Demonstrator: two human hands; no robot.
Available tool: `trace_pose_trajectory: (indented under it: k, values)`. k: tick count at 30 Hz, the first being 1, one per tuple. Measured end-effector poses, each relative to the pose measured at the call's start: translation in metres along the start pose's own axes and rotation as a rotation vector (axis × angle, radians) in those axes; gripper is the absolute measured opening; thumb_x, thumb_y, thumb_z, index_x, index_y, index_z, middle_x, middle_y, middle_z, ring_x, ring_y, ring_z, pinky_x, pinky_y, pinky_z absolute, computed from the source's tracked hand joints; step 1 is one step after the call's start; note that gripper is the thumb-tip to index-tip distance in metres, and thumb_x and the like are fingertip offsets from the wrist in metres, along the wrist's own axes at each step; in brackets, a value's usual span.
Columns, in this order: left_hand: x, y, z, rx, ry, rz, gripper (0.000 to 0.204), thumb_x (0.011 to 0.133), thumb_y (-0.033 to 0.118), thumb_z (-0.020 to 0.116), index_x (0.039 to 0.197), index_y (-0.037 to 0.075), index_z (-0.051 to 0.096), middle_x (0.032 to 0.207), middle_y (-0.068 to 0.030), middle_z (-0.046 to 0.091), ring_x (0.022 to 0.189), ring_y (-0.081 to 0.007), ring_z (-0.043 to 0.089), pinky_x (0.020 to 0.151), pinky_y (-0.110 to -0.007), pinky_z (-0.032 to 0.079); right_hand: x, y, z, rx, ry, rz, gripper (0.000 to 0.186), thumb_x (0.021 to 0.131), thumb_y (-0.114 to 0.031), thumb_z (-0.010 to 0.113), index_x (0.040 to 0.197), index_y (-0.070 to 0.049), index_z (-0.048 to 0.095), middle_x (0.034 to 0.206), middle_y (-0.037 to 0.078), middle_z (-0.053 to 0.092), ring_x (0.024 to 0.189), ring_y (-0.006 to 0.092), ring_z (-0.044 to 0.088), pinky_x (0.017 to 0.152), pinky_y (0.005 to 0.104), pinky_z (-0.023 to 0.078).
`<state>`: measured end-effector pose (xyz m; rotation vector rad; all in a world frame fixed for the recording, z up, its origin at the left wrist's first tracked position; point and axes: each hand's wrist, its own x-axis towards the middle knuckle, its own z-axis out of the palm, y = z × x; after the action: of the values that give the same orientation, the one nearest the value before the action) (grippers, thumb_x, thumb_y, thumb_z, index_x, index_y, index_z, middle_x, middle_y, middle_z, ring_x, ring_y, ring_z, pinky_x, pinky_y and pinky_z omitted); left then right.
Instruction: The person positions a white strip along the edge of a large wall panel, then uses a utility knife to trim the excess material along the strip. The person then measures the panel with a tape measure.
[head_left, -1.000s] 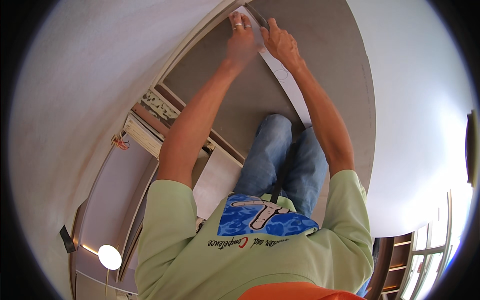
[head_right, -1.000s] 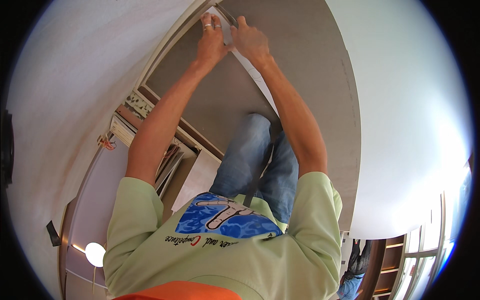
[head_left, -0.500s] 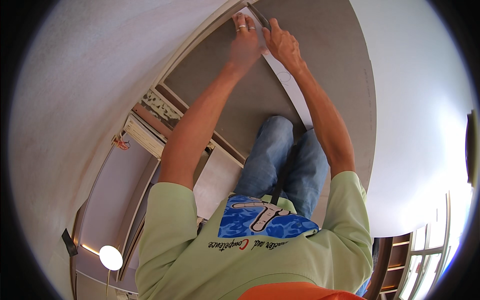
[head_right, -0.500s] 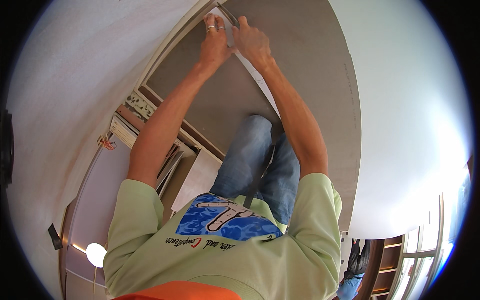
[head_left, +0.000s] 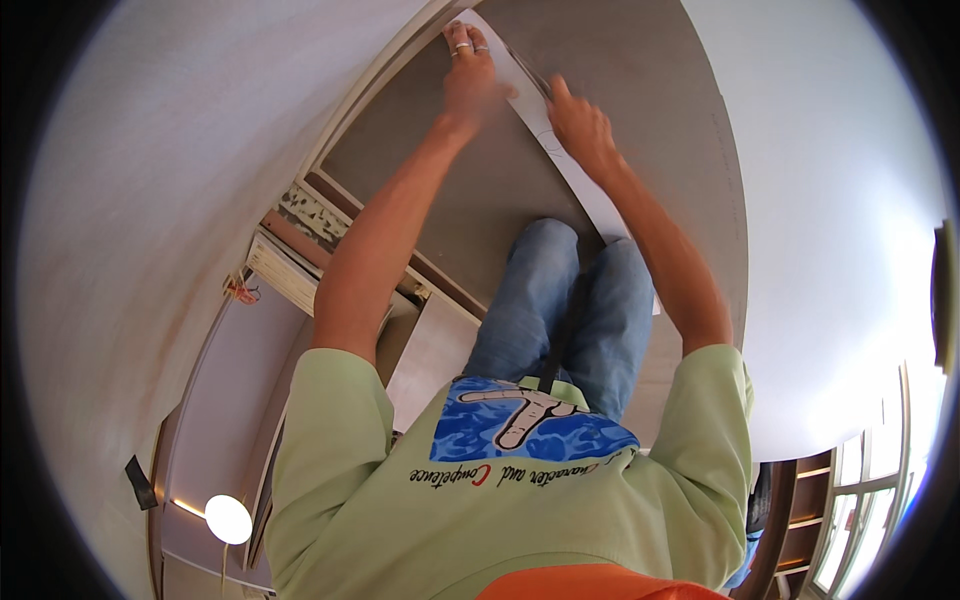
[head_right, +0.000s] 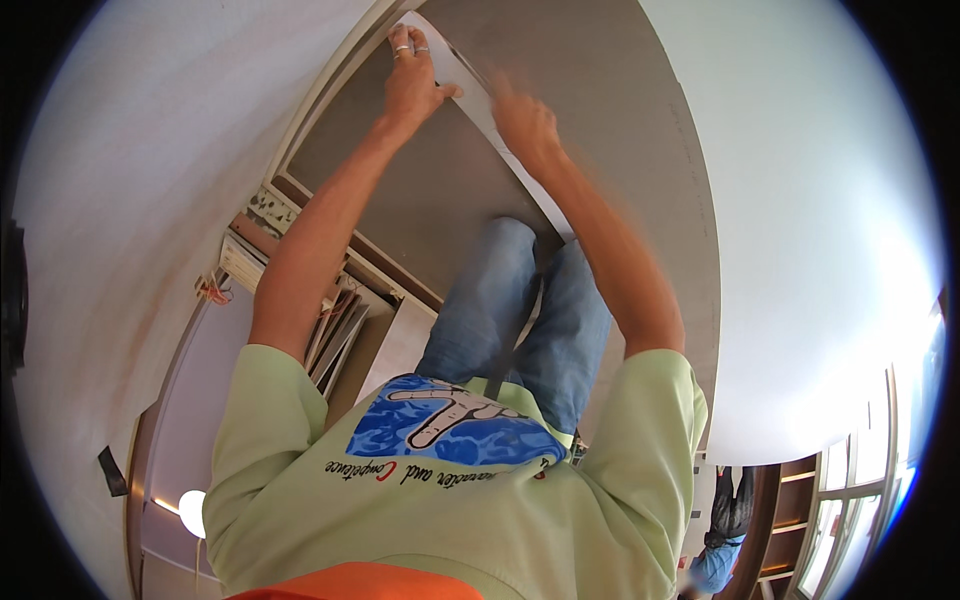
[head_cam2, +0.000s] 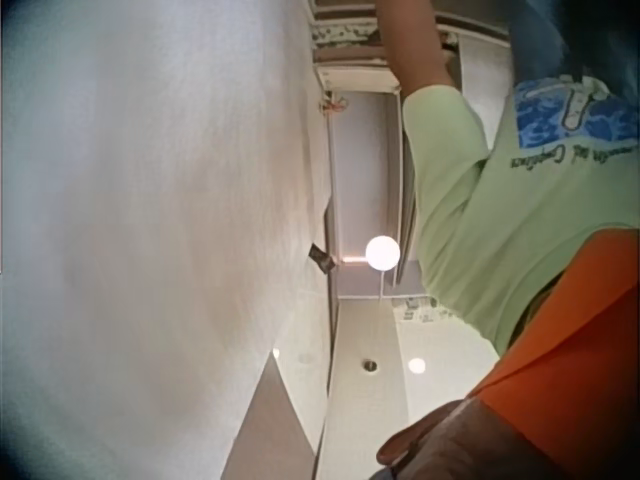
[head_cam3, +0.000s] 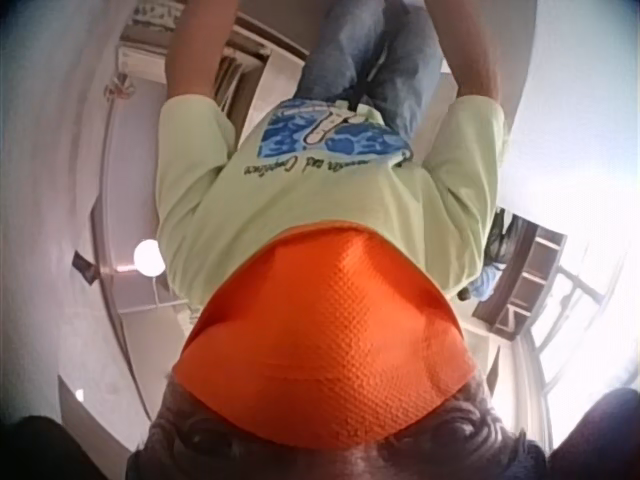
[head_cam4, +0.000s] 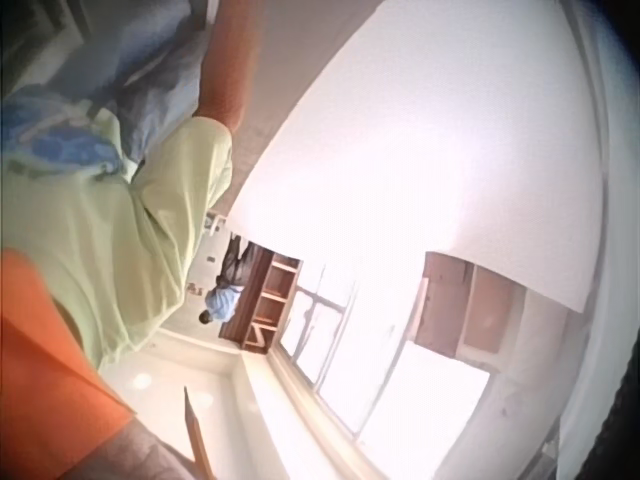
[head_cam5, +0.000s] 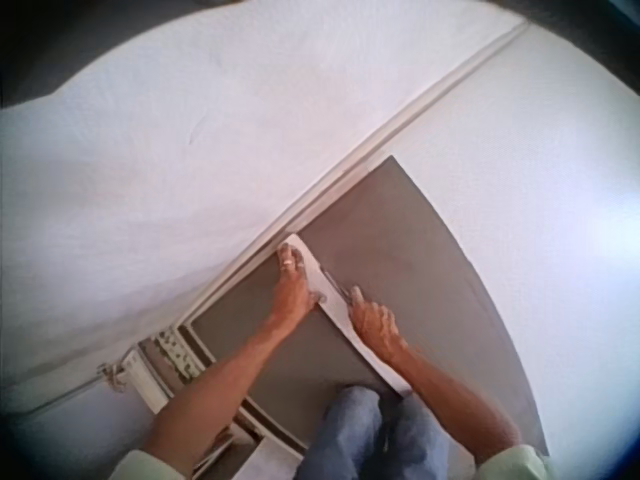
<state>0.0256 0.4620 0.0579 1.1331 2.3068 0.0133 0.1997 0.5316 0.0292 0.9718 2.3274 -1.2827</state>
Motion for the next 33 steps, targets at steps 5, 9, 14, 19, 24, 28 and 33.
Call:
trace_pose_trajectory:
  k: [5, 9, 14, 19, 24, 28, 33]
  values:
    - [-0.005, -0.017, 0.016, 0.052, 0.052, 0.021, 0.110, 0.064, 0.030, 0.090, 0.139, -0.019, 0.025, 0.150, -0.0355, 0.012, 0.147, -0.0428, 0.013, 0.098, -0.039, 0.053, -0.165, 0.088, 0.009, -0.003, -0.183, 0.198, 0.024, 0.098, -0.026, 0.052, 0.112, -0.008, 0.043, 0.076, 0.025, 0.066, 0.073, 0.0475, 0.064, 0.064, 0.0573, 0.050]
    - [-0.001, -0.015, 0.012, 0.050, 0.034, 0.055, 0.110, 0.065, 0.030, 0.090, 0.139, -0.019, 0.025, 0.150, -0.0346, 0.014, 0.147, -0.0421, 0.013, 0.098, -0.039, 0.053, -0.134, 0.057, -0.014, 0.079, -0.060, 0.128, 0.024, 0.098, -0.026, 0.053, 0.110, -0.007, 0.045, 0.074, 0.025, 0.065, 0.070, 0.0470, 0.063, 0.061, 0.0562, 0.050]
    - [0.001, 0.001, 0.001, 0.084, -0.010, 0.016, 0.110, 0.065, 0.027, 0.090, 0.140, -0.018, 0.024, 0.148, -0.0330, 0.017, 0.145, -0.0414, 0.019, 0.098, -0.040, 0.053, 0.014, -0.007, -0.008, 0.156, 0.159, -0.009, 0.028, 0.098, -0.031, 0.053, 0.107, -0.005, 0.045, 0.073, 0.027, 0.065, 0.072, 0.0504, 0.062, 0.064, 0.0579, 0.049]
    - [-0.002, -0.003, 0.000, -0.011, 0.014, 0.009, 0.111, 0.063, 0.024, 0.090, 0.141, -0.017, 0.023, 0.150, -0.0333, 0.016, 0.145, -0.0440, 0.016, 0.100, -0.042, 0.052, 0.073, -0.034, -0.005, 0.134, 0.180, -0.091, 0.028, 0.095, -0.033, 0.055, 0.103, -0.006, 0.048, 0.073, 0.024, 0.067, 0.070, 0.0447, 0.067, 0.061, 0.0519, 0.054]
    - [-0.003, -0.005, 0.005, 0.041, 0.034, 0.013, 0.109, 0.065, 0.026, 0.090, 0.141, -0.015, 0.023, 0.150, -0.0321, 0.016, 0.145, -0.0433, 0.018, 0.097, -0.042, 0.054, 0.077, -0.036, 0.000, 0.108, 0.185, -0.102, 0.028, 0.094, -0.032, 0.056, 0.104, -0.007, 0.048, 0.074, 0.024, 0.068, 0.070, 0.0448, 0.067, 0.061, 0.0512, 0.055]
    - [-0.004, -0.005, 0.006, 0.028, 0.043, 0.006, 0.110, 0.064, 0.026, 0.090, 0.141, -0.015, 0.023, 0.149, -0.0321, 0.016, 0.144, -0.0440, 0.019, 0.096, -0.041, 0.054, 0.077, -0.038, 0.002, 0.093, 0.169, -0.081, 0.029, 0.094, -0.033, 0.056, 0.104, -0.007, 0.048, 0.073, 0.024, 0.068, 0.070, 0.0444, 0.068, 0.062, 0.0505, 0.056]
    - [-0.003, -0.003, 0.005, 0.017, 0.038, 0.004, 0.110, 0.063, 0.026, 0.091, 0.140, -0.016, 0.024, 0.149, -0.0323, 0.016, 0.145, -0.0446, 0.018, 0.096, -0.041, 0.054, 0.077, -0.043, 0.000, 0.036, 0.129, -0.082, 0.029, 0.094, -0.032, 0.057, 0.106, -0.008, 0.045, 0.072, 0.021, 0.067, 0.070, 0.0421, 0.068, 0.059, 0.0484, 0.056]
